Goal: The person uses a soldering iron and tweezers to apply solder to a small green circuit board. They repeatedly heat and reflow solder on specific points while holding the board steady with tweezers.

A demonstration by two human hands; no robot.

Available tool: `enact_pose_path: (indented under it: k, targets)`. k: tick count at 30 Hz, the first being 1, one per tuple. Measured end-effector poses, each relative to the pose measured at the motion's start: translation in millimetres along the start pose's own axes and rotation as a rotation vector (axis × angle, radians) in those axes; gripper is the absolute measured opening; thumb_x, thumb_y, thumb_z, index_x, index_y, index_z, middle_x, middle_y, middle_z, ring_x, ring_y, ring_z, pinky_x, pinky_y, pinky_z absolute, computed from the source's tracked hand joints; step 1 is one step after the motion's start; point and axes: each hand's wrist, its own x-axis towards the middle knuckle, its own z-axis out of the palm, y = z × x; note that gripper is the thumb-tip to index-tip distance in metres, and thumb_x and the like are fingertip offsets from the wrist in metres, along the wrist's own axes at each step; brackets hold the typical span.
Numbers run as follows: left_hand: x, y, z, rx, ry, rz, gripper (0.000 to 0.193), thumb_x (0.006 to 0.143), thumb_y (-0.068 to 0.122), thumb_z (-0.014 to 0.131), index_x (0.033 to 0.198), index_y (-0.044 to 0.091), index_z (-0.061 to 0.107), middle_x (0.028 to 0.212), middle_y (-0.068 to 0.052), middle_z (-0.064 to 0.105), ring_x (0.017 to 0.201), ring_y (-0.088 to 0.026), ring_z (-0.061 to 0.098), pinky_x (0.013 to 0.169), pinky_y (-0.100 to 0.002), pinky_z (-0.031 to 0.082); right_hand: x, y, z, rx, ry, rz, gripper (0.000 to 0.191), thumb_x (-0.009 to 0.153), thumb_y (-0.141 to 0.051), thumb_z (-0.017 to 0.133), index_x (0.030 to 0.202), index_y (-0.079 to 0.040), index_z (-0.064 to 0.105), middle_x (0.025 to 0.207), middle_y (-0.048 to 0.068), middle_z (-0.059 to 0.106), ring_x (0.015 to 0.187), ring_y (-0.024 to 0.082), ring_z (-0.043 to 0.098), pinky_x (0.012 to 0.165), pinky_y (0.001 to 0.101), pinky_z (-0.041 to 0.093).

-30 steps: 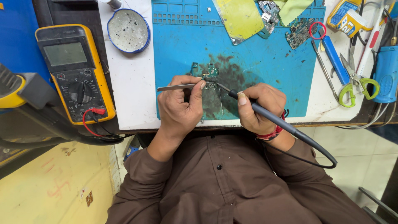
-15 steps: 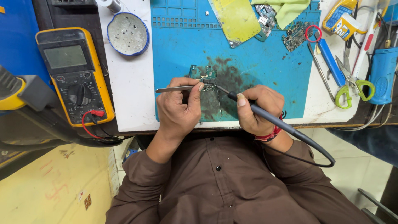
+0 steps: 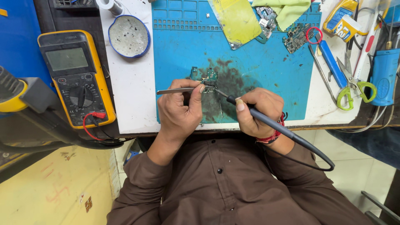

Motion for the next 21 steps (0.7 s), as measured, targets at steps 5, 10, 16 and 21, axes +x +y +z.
enact_pose_path:
  k: [5, 10, 16, 21]
  targets:
    - [-3, 0, 0, -0.011, -0.008, -0.024, 0.01, 0.1, 0.008, 0.074, 0.102, 0.004, 0.066, 0.082, -0.007, 0.073, 0.066, -0.015, 0.071, 0.06, -0.028, 0.053, -2, -1, 0, -0.011, -0.019, 0.002, 0.011, 0.097, -0.006, 0.067, 0.089, -0.002, 0.06, 0.075, 0.011, 0.066, 0.063, 0.026, 0.063, 0.059, 0.0345, 0.049]
    - [-5, -1, 0, -0.026, -0.008, -0.011, 0.01, 0.101, 0.008, 0.074, 0.103, 0.005, 0.065, 0.084, -0.007, 0.073, 0.069, -0.015, 0.072, 0.062, -0.028, 0.055, -5, -2, 0, -0.02, -0.026, 0.001, 0.011, 0.096, -0.006, 0.067, 0.089, -0.002, 0.06, 0.074, 0.011, 0.065, 0.062, 0.026, 0.063, 0.059, 0.0351, 0.048]
    - [-10, -2, -1, -0.003, -0.007, 0.011, 0.009, 0.101, 0.008, 0.074, 0.102, 0.004, 0.066, 0.086, -0.007, 0.073, 0.068, -0.016, 0.071, 0.061, -0.028, 0.054, -9, -2, 1, -0.005, -0.023, -0.007, 0.011, 0.097, -0.005, 0.067, 0.089, -0.002, 0.059, 0.075, 0.011, 0.066, 0.062, 0.026, 0.063, 0.059, 0.0346, 0.048]
    - [-12, -2, -1, -0.008, -0.001, 0.007, 0.01, 0.101, 0.008, 0.074, 0.103, 0.004, 0.065, 0.086, -0.007, 0.074, 0.068, -0.016, 0.071, 0.061, -0.028, 0.054, -11, -2, 2, -0.005, -0.027, -0.005, 0.011, 0.096, -0.005, 0.067, 0.088, -0.002, 0.06, 0.073, 0.011, 0.065, 0.061, 0.025, 0.062, 0.059, 0.0353, 0.048]
